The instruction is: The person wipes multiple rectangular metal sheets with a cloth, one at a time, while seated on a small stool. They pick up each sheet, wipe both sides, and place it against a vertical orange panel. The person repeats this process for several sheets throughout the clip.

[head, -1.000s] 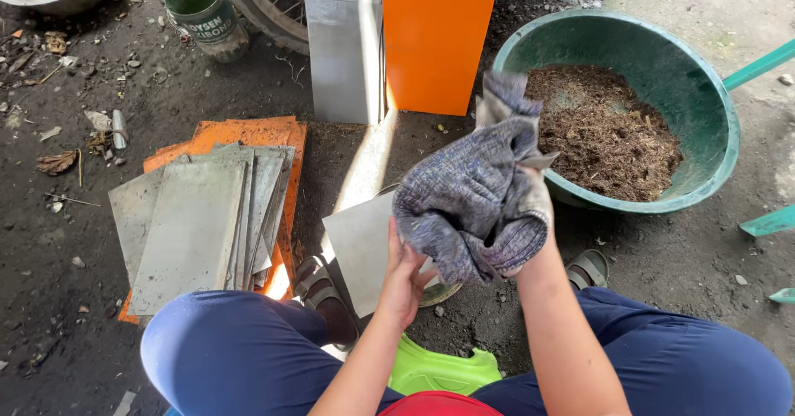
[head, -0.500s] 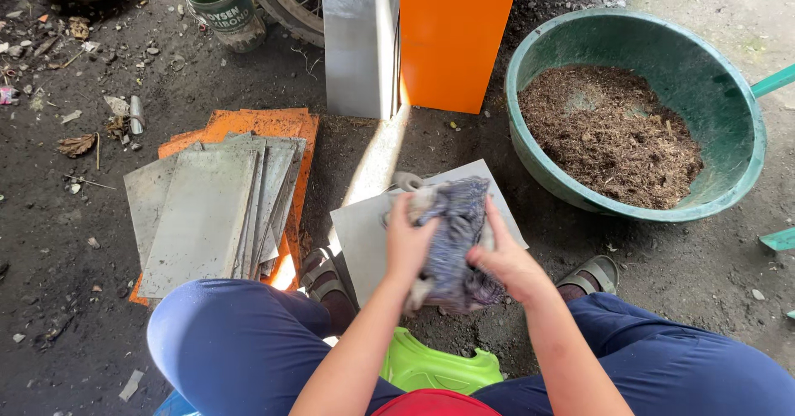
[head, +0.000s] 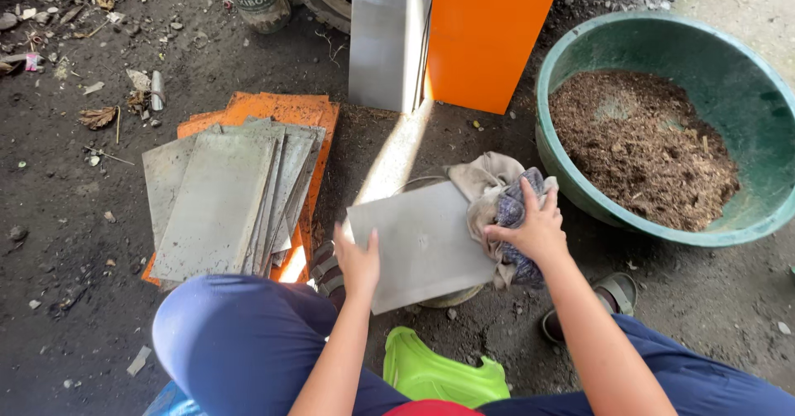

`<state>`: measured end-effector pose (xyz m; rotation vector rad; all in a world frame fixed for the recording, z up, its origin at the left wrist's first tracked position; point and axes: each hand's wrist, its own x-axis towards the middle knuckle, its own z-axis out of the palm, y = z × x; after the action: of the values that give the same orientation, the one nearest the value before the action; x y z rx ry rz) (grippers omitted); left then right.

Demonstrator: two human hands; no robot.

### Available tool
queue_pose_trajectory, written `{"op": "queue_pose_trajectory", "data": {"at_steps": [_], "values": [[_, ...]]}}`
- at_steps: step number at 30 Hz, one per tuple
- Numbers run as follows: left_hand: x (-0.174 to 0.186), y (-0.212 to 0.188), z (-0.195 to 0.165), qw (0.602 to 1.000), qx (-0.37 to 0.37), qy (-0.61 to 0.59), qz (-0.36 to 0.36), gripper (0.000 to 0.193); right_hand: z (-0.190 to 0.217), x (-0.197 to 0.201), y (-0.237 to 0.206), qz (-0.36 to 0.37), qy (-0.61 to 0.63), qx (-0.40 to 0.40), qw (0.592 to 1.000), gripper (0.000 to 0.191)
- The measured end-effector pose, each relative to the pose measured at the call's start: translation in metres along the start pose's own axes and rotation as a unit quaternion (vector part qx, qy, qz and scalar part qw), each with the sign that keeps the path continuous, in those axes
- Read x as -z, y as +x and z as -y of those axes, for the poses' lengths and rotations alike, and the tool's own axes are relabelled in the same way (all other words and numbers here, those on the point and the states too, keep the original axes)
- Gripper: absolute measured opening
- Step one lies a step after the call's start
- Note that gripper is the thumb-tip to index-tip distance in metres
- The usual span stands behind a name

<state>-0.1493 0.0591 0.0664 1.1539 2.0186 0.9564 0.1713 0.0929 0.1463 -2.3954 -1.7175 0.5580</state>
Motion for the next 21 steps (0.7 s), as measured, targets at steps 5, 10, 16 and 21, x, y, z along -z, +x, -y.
{"op": "queue_pose_trajectory", "data": {"at_steps": [5,10,16,21], "values": [[-0.011,-0.005,0.057,0.962,0.139,-0.186,0.147,0.068,0.043,-0.007,0.023,-0.032,-0.089,0.074,0.993,0.108],[-0.009,0.001,0.052,0.95,0.159,-0.218,0.16,0.061,0.118,-0.033,-0.005,-0.012,-0.099,0.167,0.981,0.066],[-0.018,0.004,0.061,0.955,0.092,-0.259,0.115,0.063,0.205,-0.117,-0.061,0.016,-0.093,0.312,0.945,0.051],[-0.035,-0.008,0.08,0.912,0.151,-0.361,0.122,0.05,0.14,-0.062,0.005,-0.029,-0.084,0.182,0.979,0.038]]}}
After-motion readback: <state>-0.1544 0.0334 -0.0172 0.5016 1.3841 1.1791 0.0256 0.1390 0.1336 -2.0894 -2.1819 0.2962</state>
